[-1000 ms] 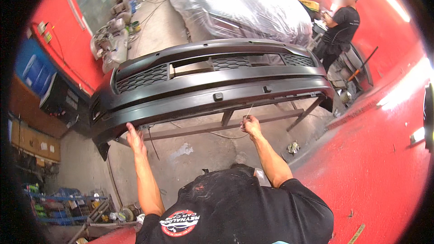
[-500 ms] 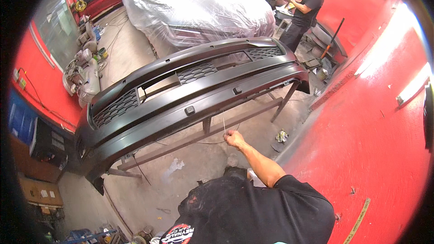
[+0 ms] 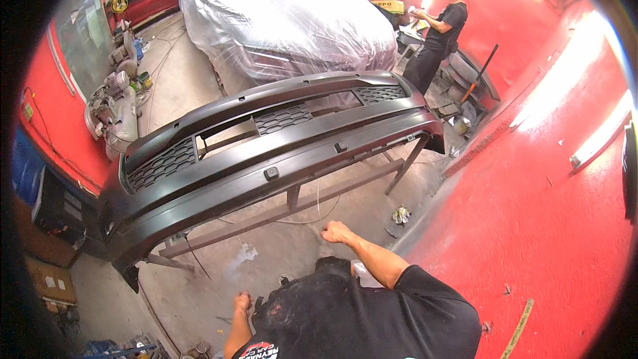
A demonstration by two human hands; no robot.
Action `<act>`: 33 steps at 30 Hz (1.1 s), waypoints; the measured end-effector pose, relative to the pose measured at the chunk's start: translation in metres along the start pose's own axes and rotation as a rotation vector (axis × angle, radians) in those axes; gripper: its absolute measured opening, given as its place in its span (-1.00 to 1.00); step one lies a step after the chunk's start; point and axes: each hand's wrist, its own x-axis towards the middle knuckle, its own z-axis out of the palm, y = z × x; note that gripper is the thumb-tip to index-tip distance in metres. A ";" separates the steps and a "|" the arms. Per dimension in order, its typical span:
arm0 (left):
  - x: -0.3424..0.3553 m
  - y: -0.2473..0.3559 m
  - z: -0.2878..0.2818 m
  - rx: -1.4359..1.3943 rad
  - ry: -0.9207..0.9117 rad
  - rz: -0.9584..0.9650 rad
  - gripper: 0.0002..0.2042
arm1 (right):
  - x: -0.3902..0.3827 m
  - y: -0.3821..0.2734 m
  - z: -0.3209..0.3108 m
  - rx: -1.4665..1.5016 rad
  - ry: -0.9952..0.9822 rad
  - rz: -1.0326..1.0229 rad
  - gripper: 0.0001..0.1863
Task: The person wires a car bumper by threading and securing wires through the plastic clips along the inner edge of the bumper.
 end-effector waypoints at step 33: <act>-0.081 0.037 -0.006 0.189 0.450 0.028 -0.61 | 0.067 0.091 0.116 -0.502 -0.795 -0.235 -0.82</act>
